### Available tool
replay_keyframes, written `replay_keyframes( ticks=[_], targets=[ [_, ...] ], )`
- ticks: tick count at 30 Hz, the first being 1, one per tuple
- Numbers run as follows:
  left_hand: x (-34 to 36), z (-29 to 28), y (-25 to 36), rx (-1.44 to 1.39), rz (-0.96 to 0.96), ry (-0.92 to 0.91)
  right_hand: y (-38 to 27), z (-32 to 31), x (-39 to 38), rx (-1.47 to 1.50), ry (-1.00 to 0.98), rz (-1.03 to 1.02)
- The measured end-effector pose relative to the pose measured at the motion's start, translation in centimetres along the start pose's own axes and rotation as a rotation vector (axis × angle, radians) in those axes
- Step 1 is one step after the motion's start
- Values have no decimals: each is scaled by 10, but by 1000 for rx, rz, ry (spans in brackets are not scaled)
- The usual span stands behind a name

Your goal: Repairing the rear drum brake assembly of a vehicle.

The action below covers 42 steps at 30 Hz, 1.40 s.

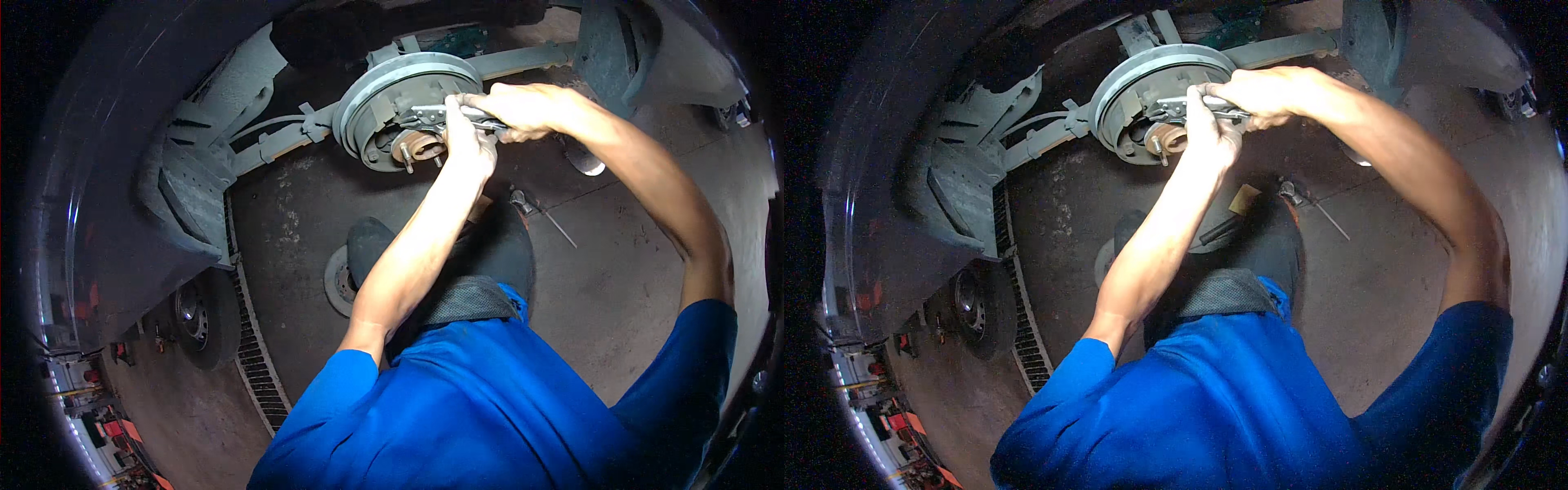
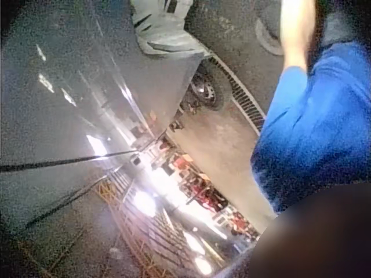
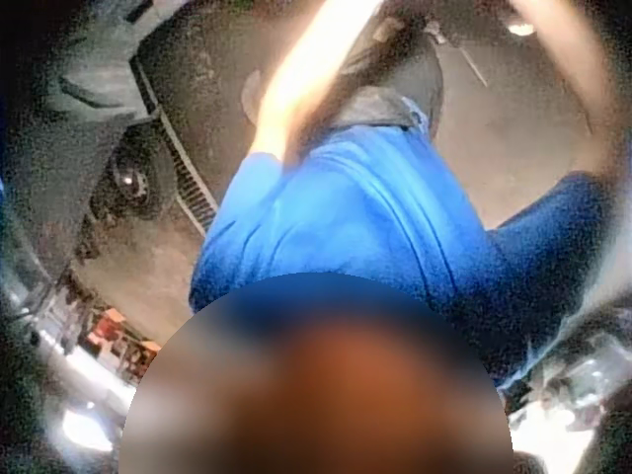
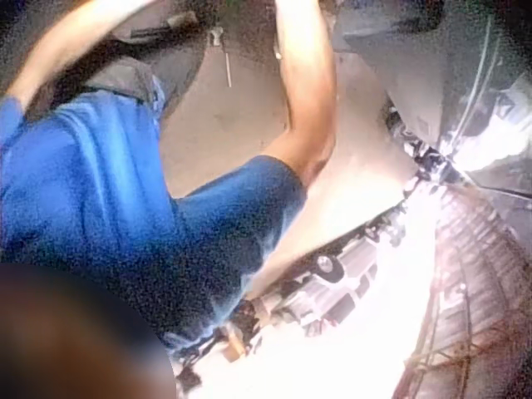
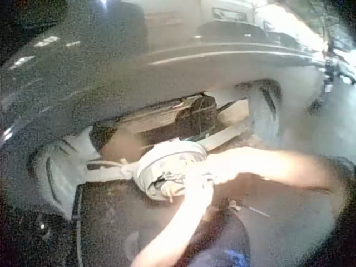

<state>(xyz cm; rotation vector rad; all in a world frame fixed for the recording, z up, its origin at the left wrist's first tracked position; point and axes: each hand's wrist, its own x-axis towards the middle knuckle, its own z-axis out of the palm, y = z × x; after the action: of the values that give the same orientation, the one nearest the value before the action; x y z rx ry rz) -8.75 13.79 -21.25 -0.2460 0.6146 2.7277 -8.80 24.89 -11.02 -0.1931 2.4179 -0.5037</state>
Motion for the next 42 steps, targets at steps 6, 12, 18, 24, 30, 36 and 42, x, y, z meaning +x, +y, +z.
replay_keyframes(
  ticks=[6,12,18,24,30,36,42],
  targets=[
    [-20,14,18,124,-106,-87,-20,-7,-30,-577,327,-366],
    [-104,-71,18,506,-182,-23,0,152,-57,297,397,-224],
    [-118,-107,38,624,32,-205,-29,234,-28,1589,187,-274],
    [-101,-91,107,761,-369,-216,-76,245,1,2125,-62,-505],
    [-71,-52,162,1183,-579,-66,-108,238,38,2484,-268,-861],
    [-47,-48,170,1263,-644,-87,-143,228,44,2689,-228,-818],
    [-32,-27,185,1390,-666,-196,-148,212,40,2727,-384,-1059]
  ],
)
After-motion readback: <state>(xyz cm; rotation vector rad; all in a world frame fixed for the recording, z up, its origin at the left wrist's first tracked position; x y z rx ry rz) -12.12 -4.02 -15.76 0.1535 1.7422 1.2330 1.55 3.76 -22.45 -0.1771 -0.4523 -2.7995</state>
